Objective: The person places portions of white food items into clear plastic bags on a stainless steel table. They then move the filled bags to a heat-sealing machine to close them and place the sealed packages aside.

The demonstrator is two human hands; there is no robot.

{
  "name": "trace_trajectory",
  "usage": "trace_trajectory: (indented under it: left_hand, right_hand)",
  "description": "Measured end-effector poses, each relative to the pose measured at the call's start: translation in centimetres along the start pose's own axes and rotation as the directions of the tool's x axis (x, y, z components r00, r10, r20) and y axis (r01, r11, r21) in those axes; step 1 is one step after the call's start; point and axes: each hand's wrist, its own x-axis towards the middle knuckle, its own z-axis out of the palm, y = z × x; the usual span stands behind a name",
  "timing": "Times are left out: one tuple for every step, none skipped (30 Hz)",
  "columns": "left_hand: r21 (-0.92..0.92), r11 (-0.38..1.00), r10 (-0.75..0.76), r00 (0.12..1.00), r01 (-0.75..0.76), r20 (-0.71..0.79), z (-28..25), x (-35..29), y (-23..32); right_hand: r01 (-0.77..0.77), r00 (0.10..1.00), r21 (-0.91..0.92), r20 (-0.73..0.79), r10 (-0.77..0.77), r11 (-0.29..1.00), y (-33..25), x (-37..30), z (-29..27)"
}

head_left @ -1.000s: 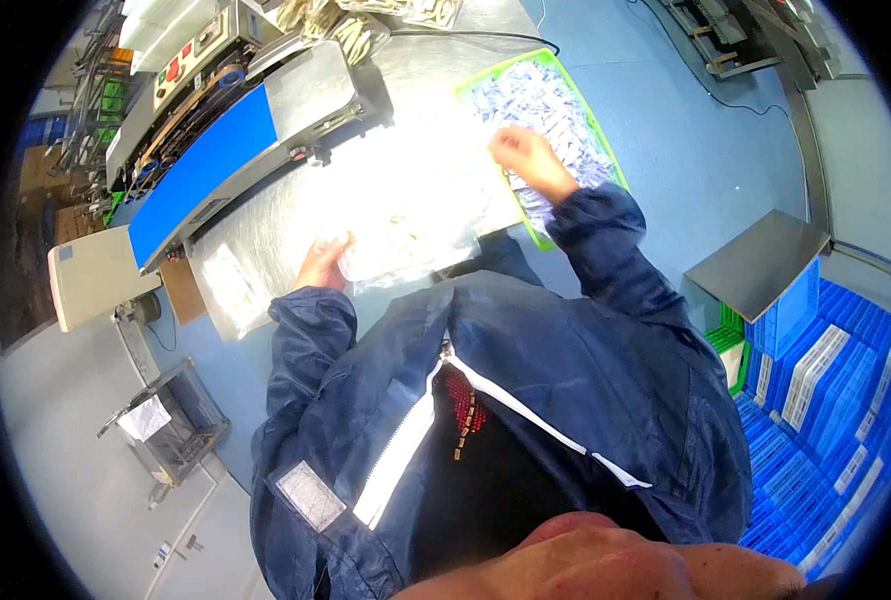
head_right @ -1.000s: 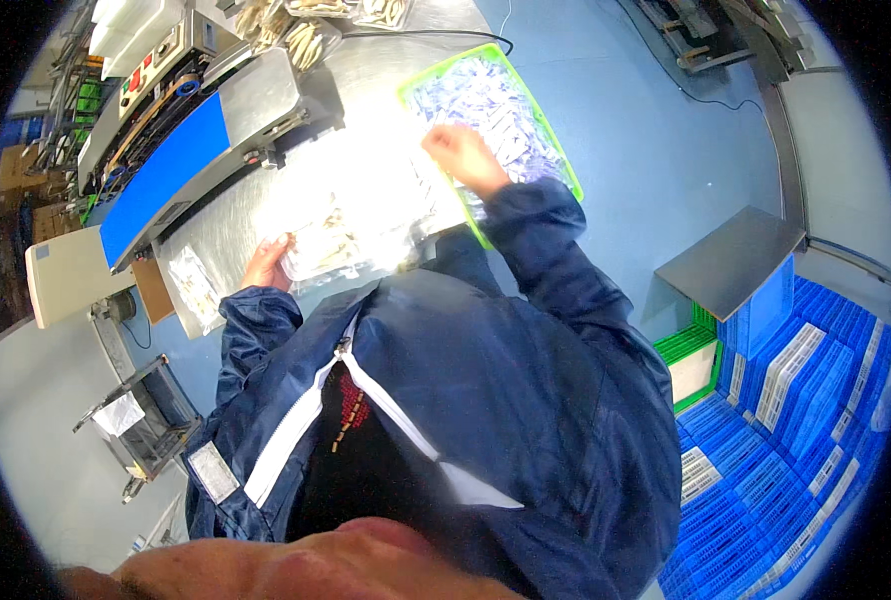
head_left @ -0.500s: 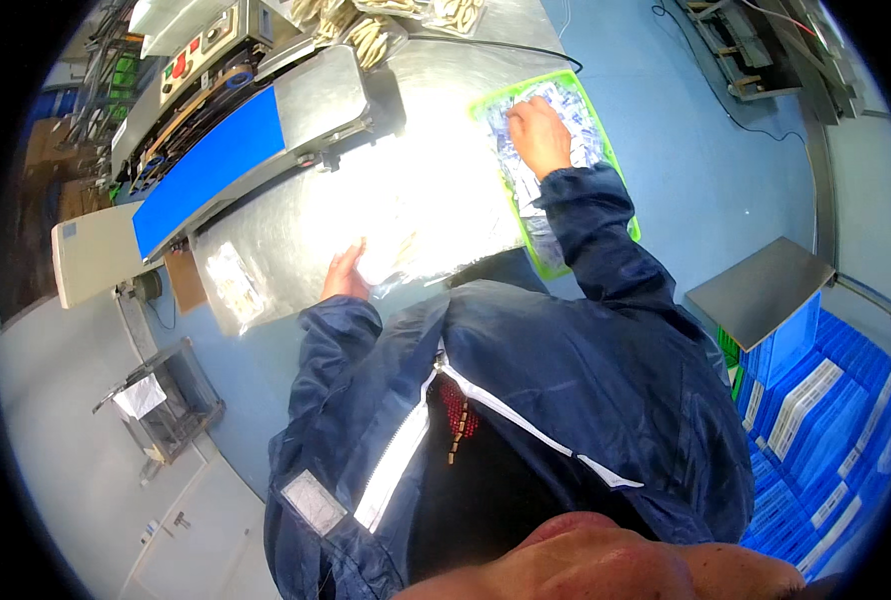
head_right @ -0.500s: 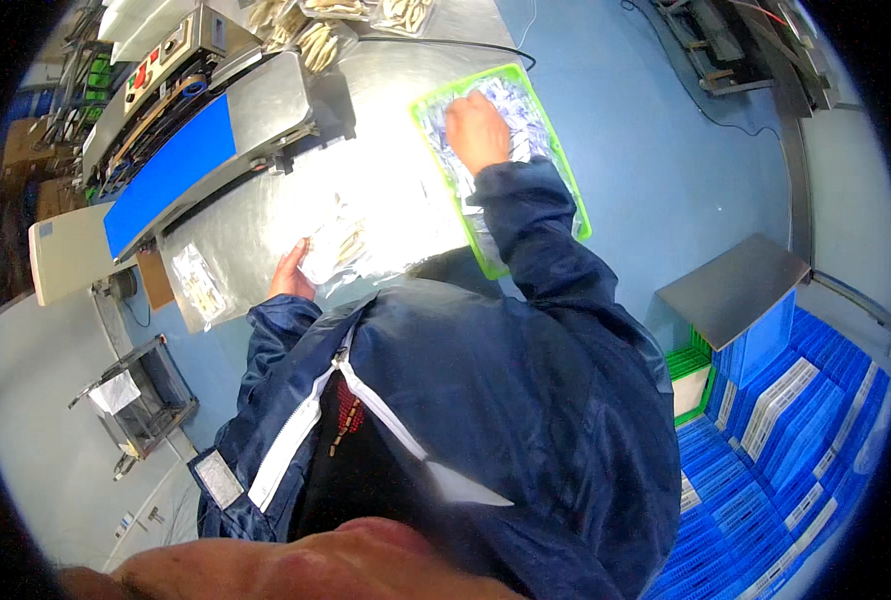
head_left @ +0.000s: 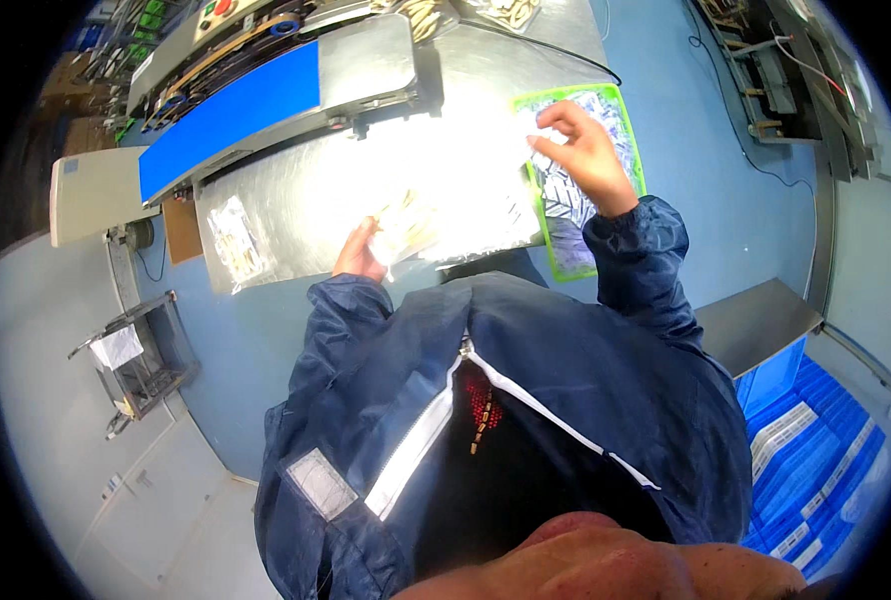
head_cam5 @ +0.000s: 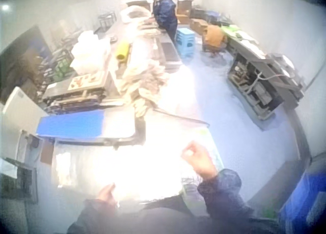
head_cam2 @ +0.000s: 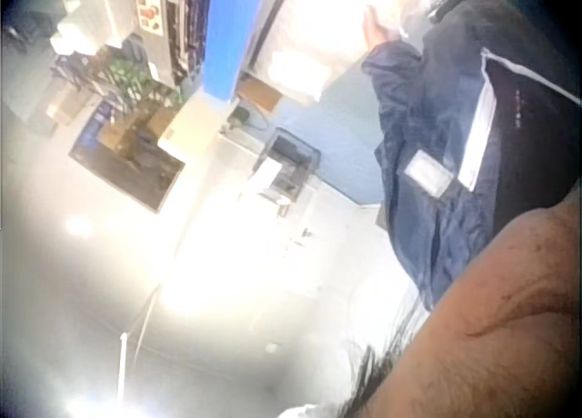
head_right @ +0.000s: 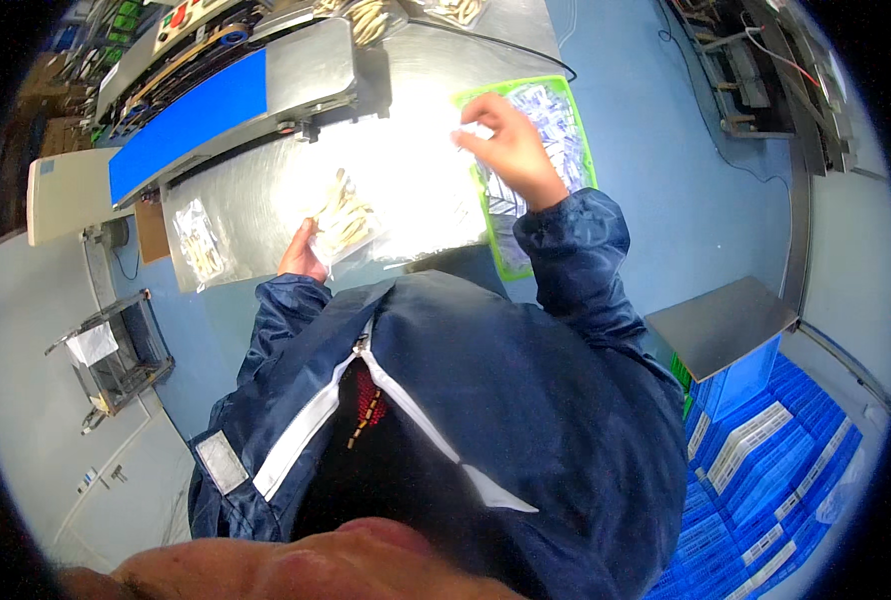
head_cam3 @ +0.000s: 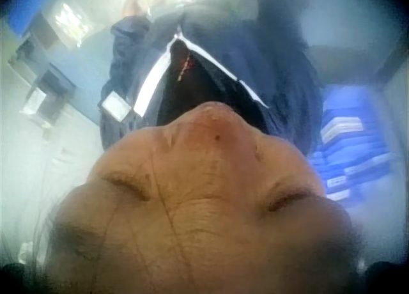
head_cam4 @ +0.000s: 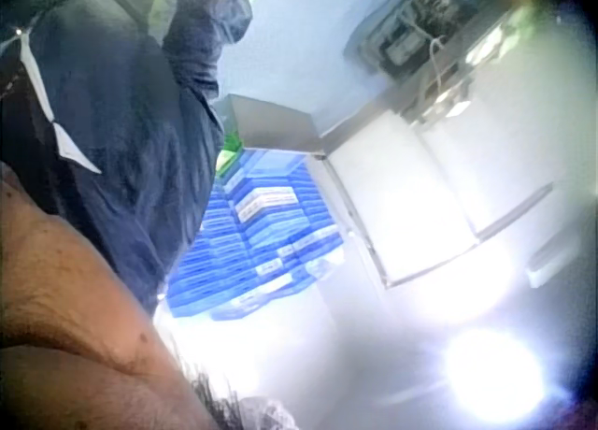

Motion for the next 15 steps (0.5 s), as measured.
trace_trajectory:
  left_hand:
    - [-0.019,1.0,0.003,0.998,-0.002,0.057,0.1,0.0,0.1]
    - [-0.037,0.999,0.008,0.994,-0.004,0.113,0.0,-0.1,0.2]
    - [-0.055,0.998,0.014,0.986,-0.005,0.168,-0.1,-0.1,0.3]
    - [-0.071,0.997,-0.005,0.98,0.02,0.2,-0.3,-0.2,0.3]
    - [-0.088,0.995,-0.023,0.973,0.045,0.231,-0.6,-0.2,0.1]
    - [-0.104,0.992,-0.039,0.965,0.068,0.261,-0.9,-0.2,0.1]
    - [-0.137,0.988,-0.033,0.97,0.067,0.241,-1.3,-0.7,0.1]
    - [-0.171,0.983,-0.024,0.975,0.063,0.22,-1.5,-0.9,-0.2]
    - [-0.207,0.977,-0.014,0.98,0.055,0.197,-1.7,-1.2,-0.4]
    - [-0.252,0.967,0.004,0.983,0.043,0.181,-3.2,-0.9,-1.1]
    - [-0.26,0.964,0.007,0.98,0.045,0.198,-3.8,-1.0,-1.1]
    - [-0.269,0.962,0.013,0.977,0.046,0.213,-4.2,-1.1,-1.1]
    - [-0.252,0.966,0.003,0.974,0.056,0.226,-4.2,-1.1,-1.0]
    - [-0.234,0.971,-0.003,0.973,0.058,0.229,-4.2,-1.3,-0.9]
    - [-0.262,0.962,-0.024,0.976,0.082,0.218,-4.3,-1.3,-1.0]
  right_hand:
    - [0.032,0.995,-0.006,0.098,-0.032,0.999,-1.8,-0.3,1.2]
    - [0.138,0.969,-0.144,0.223,-0.104,0.98,-3.3,-0.5,2.4]
    - [0.255,0.923,-0.265,0.353,-0.153,0.93,-4.3,-0.4,3.4]
    - [0.463,0.851,-0.397,0.447,-0.273,0.792,-4.8,-0.1,4.0]
    - [0.453,0.851,-0.462,0.479,-0.215,0.763,-5.5,-0.2,4.8]
    - [0.446,0.848,-0.523,0.507,-0.155,0.727,-6.4,-0.5,5.7]
    - [0.451,0.833,-0.566,0.544,-0.099,0.69,-7.0,-0.7,7.0]
    - [0.434,0.831,-0.547,0.551,-0.083,0.716,-7.2,-0.9,8.1]
    - [0.366,0.868,-0.517,0.489,-0.084,0.774,-7.1,-1.0,8.6]
    - [0.308,0.896,-0.468,0.436,-0.086,0.828,-7.1,-0.9,8.7]
    - [0.247,0.918,-0.409,0.388,-0.078,0.879,-6.9,-0.5,9.1]
    - [0.273,0.921,-0.468,0.38,-0.088,0.84,-6.6,-0.3,9.2]
    - [0.293,0.925,-0.527,0.368,-0.097,0.797,-6.1,-0.2,9.4]
    - [0.31,0.888,-0.508,0.456,-0.055,0.804,-4.4,-0.1,10.2]
    - [0.323,0.847,-0.495,0.532,-0.012,0.806,-3.0,0.0,10.7]
